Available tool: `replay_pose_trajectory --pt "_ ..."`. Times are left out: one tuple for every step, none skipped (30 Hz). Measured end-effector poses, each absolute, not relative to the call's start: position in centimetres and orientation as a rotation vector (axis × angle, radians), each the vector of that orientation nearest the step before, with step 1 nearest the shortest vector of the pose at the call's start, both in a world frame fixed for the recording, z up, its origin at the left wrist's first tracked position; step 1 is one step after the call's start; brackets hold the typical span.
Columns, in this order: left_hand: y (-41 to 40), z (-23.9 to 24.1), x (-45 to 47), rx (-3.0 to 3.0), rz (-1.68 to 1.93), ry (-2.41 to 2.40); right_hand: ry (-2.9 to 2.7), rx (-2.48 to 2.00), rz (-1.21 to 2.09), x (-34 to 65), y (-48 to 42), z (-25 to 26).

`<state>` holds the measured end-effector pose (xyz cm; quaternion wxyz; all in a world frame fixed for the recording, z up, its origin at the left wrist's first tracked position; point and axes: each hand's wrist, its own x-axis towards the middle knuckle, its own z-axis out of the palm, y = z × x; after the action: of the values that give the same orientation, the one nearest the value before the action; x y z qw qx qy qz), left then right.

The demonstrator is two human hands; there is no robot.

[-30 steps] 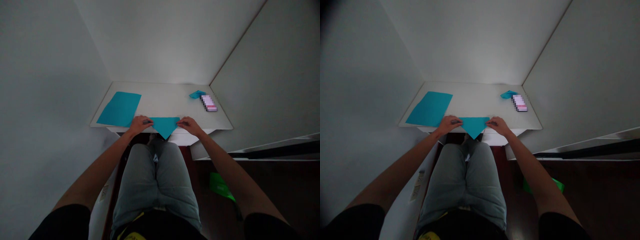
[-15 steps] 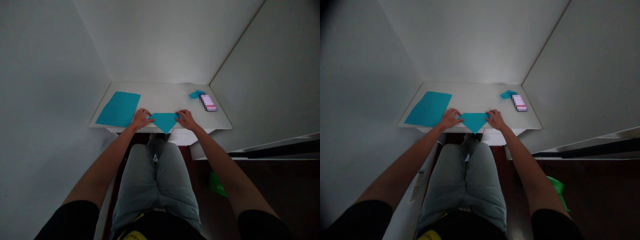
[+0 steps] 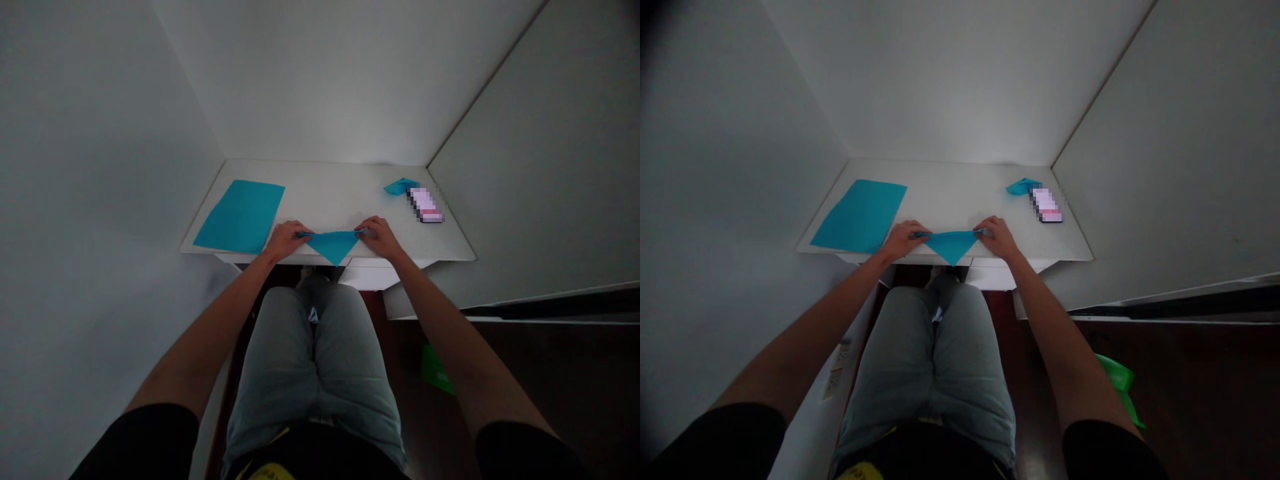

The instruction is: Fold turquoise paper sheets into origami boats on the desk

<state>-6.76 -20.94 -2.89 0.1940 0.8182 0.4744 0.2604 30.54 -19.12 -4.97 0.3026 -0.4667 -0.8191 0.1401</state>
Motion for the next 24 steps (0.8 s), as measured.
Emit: replay_pose_trajectory --pt "-21.1 -2.8 -6.7 2.329 0.719 1.305 -2.171 -1.225 0.382 30.5 -19.3 -4.8" --pt "-21.2 -2.8 -6.7 2.362 0.705 1.277 -2.170 -1.219 0.387 30.5 -19.4 -4.7" --pt "-21.4 -2.8 -6.7 2.396 0.688 1.250 -2.171 -1.217 0.389 30.5 -19.6 -4.7" --pt "-21.7 -2.8 -6.8 2.429 0.671 1.227 -2.174 -1.218 0.389 30.5 -19.7 -4.7" --pt "-22.0 -2.8 -6.8 2.461 0.654 1.209 -2.179 -1.220 0.385 30.5 -19.7 -4.7" --pt "-22.3 -2.9 -6.8 2.491 0.640 1.197 -2.180 -1.226 0.377 30.4 -19.8 -4.7" --pt "-22.6 -2.9 -6.8 2.517 0.628 1.192 -2.176 -1.235 0.364 30.4 -19.9 -4.6" --pt "-22.9 -2.9 -6.8 2.539 0.618 1.192 -2.162 -1.249 0.344 30.3 -20.0 -4.5" --pt "-23.2 -2.9 -6.7 2.554 0.608 1.195 -2.139 -1.267 0.318 30.3 -20.2 -4.4" --pt "-23.4 -2.8 -6.6 2.563 0.599 1.201 -2.106 -1.293 0.283 30.1 -20.4 -4.1" --pt "-23.6 -2.7 -6.5 2.570 0.588 1.209 -2.063 -1.325 0.240 29.8 -20.7 -3.8" --pt "-23.7 -2.7 -6.4 2.575 0.574 1.217 -2.021 -1.355 0.193 29.3 -21.2 -3.4" --pt "-23.8 -2.6 -6.3 2.584 0.558 1.219 -1.991 -1.375 0.150 28.7 -21.7 -3.1" --pt "-23.9 -2.5 -6.1 2.597 0.538 1.214 -1.977 -1.386 0.112 27.7 -22.3 -2.8" --pt "-24.0 -2.4 -6.0 2.616 0.515 1.198 -2.006 -1.367 0.098 26.5 -23.0 -2.7" --pt "-24.1 -2.3 -5.9 2.637 0.492 1.176 -2.076 -1.318 0.110 25.2 -23.7 -2.7" --pt "-24.1 -2.2 -5.9 2.658 0.472 1.154 -2.164 -1.259 0.139 23.7 -24.4 -2.8" --pt "-24.1 -2.1 -5.8 2.675 0.454 1.137 -2.254 -1.201 0.180 22.2 -25.0 -3.1" --pt "-24.1 -2.1 -5.8 2.688 0.438 1.125 -2.324 -1.160 0.228 20.9 -25.4 -3.5" --pt "-24.1 -2.1 -5.8 2.698 0.424 1.121 -2.372 -1.139 0.270 19.8 -25.8 -3.9" --pt "-24.1 -2.1 -5.8 2.704 0.414 1.124 -2.394 -1.139 0.292 19.0 -25.9 -4.4" --pt "-24.0 -2.1 -5.8 2.711 0.406 1.126 -2.404 -1.153 0.303 18.7 -25.9 -4.9" --pt "-24.0 -2.2 -5.9 2.719 0.401 1.127 -2.402 -1.175 0.306 18.8 -25.7 -5.3" --pt "-24.0 -2.2 -5.9 2.728 0.398 1.126 -2.396 -1.201 0.301 19.3 -25.5 -5.6"
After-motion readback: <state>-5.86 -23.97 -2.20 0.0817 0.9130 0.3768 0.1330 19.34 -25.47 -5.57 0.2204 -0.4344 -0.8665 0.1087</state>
